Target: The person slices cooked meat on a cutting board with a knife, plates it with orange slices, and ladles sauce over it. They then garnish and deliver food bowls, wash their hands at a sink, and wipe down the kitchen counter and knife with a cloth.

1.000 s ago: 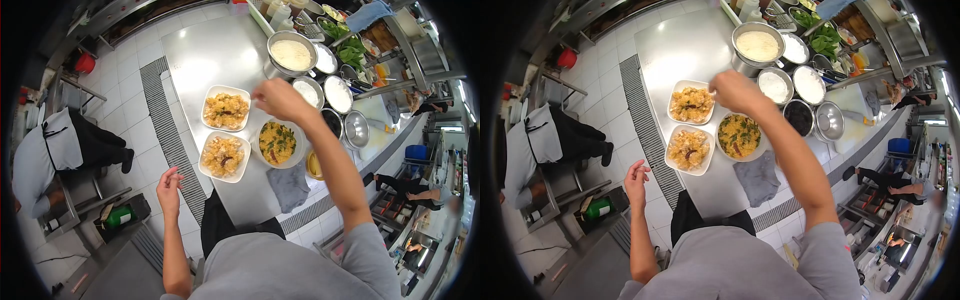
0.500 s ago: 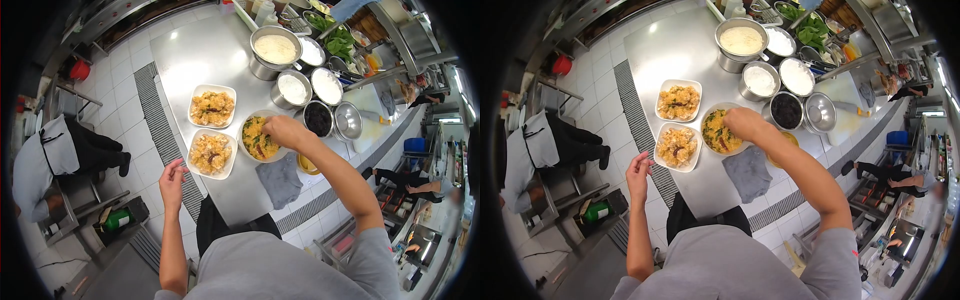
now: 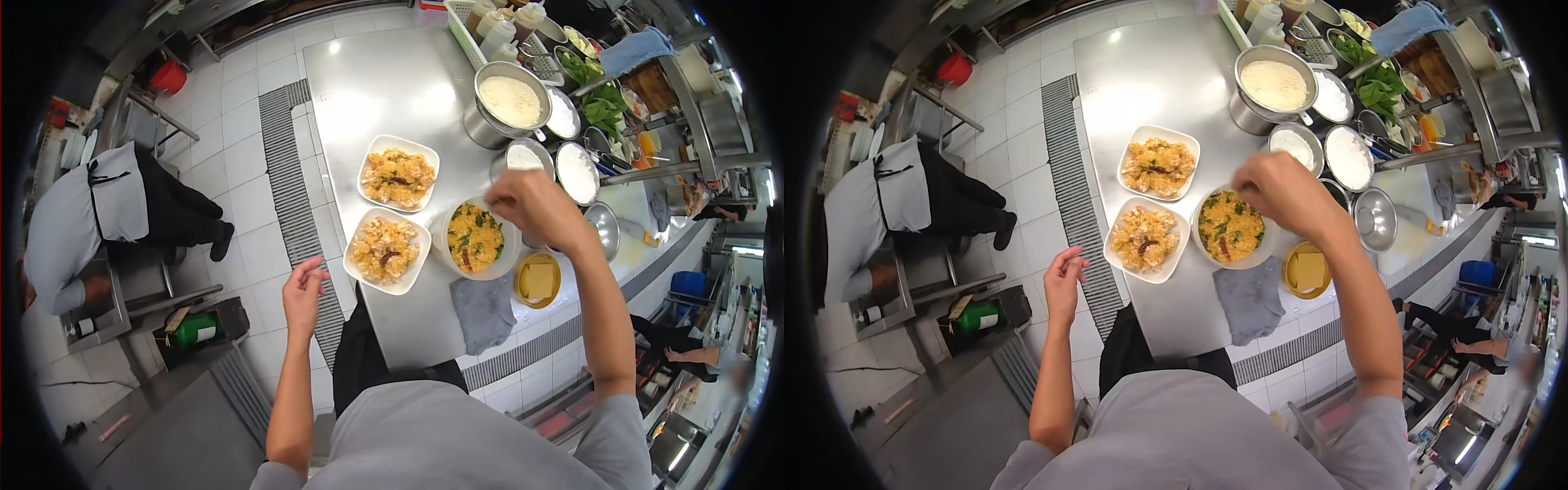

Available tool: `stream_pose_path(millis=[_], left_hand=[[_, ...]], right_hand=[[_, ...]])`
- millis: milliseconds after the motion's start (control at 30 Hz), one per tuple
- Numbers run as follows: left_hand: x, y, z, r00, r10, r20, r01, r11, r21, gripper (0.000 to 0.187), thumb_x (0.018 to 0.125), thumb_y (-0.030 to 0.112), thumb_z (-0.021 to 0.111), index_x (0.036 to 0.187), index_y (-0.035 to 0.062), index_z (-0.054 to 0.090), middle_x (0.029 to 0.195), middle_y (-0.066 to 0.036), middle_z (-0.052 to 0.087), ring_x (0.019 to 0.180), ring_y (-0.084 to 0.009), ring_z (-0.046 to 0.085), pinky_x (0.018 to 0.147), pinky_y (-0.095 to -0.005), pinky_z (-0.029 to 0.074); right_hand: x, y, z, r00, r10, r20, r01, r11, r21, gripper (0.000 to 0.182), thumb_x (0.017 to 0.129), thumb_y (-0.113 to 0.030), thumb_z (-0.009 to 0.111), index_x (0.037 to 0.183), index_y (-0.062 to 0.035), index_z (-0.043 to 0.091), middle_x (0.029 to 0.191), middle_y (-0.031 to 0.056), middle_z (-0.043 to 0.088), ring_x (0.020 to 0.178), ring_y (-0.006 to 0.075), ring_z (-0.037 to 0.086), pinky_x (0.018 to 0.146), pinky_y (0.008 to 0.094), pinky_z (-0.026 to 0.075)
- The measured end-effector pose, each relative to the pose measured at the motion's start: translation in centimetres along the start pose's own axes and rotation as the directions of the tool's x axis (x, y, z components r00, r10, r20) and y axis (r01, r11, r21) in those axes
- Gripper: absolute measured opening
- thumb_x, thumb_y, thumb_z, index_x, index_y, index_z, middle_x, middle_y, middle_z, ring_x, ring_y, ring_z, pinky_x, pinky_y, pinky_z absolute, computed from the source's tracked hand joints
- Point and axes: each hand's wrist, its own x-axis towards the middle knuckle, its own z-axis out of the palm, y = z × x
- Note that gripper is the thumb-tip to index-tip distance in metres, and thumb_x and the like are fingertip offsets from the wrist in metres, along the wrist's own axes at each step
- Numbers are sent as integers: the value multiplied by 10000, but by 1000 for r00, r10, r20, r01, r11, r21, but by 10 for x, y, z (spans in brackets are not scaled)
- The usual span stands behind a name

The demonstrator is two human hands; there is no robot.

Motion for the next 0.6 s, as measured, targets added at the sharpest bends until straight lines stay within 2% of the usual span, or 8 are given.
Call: stream_pose_path(millis=[33, 67, 167, 300, 367, 467, 600], left_hand=[[1, 0, 2, 1000, -3, 14, 3, 1000, -4, 269, 992, 79, 552, 1223, -20, 648, 897, -42, 703, 698, -61, 540, 659, -216, 458], [2, 2, 3, 1000, -15, 25, 15, 1000, -7, 257, 996, 94, 562, 1210, -21, 648, 892, -36, 682, 767, -67, 582, 660, -224, 476], [1, 6, 5, 1000, 1, 29, 0, 1000, -17, 260, 995, 92, 562, 1213, -23, 646, 891, -37, 684, 755, -65, 574, 658, -222, 472], [-3, 5, -5, 1000, -5, -8, 5, 1000, -16, 263, 998, 94, 559, 1219, -21, 645, 889, -38, 685, 739, -62, 562, 656, -219, 468], [-5, 0, -15, 999, -18, -43, 17, 1000, -15, 264, 1001, 92, 553, 1225, -14, 645, 889, -40, 686, 728, -59, 554, 655, -216, 464], [-7, -7, -25, 997, -15, -74, 14, 1000, -14, 265, 1001, 88, 550, 1228, -9, 645, 890, -41, 686, 724, -60, 553, 654, -218, 467], [-2, -12, -26, 997, -18, -73, 18, 1000, -1, 264, 1000, 87, 550, 1225, -10, 647, 891, -41, 687, 718, -61, 549, 652, -221, 472]], right_hand=[[17, -2, 2, 999, -15, -50, 16, 1000, 17, 145, 788, -14, 734, 932, -5, 749, 906, 153, 719, 834, 327, 696, 781, 388, 555], [37, -5, 8, 999, -24, -33, 25, 999, 37, 158, 791, -15, 723, 946, -7, 751, 908, 160, 725, 835, 329, 699, 779, 389, 557], [104, -1, 48, 998, -54, 23, 53, 998, 25, 194, 791, 3, 664, 965, -1, 750, 946, 203, 731, 878, 354, 708, 815, 415, 562], [152, 22, 98, 999, 3, 39, -2, 1000, -15, 204, 799, 7, 625, 947, -17, 764, 923, 197, 738, 876, 353, 716, 824, 409, 570], [161, 24, 102, 998, 31, 61, -29, 999, -29, 208, 797, 11, 618, 936, -22, 770, 904, 191, 741, 874, 351, 720, 824, 408, 573], [157, 29, 93, 999, 38, -2, -38, 999, -13, 195, 791, 0, 634, 921, -27, 776, 884, 189, 744, 858, 336, 727, 802, 406, 579], [132, 20, 63, 999, 37, 27, -41, 986, 161, 174, 782, -45, 670, 912, -49, 786, 883, 169, 750, 809, 307, 728, 760, 389, 579]])
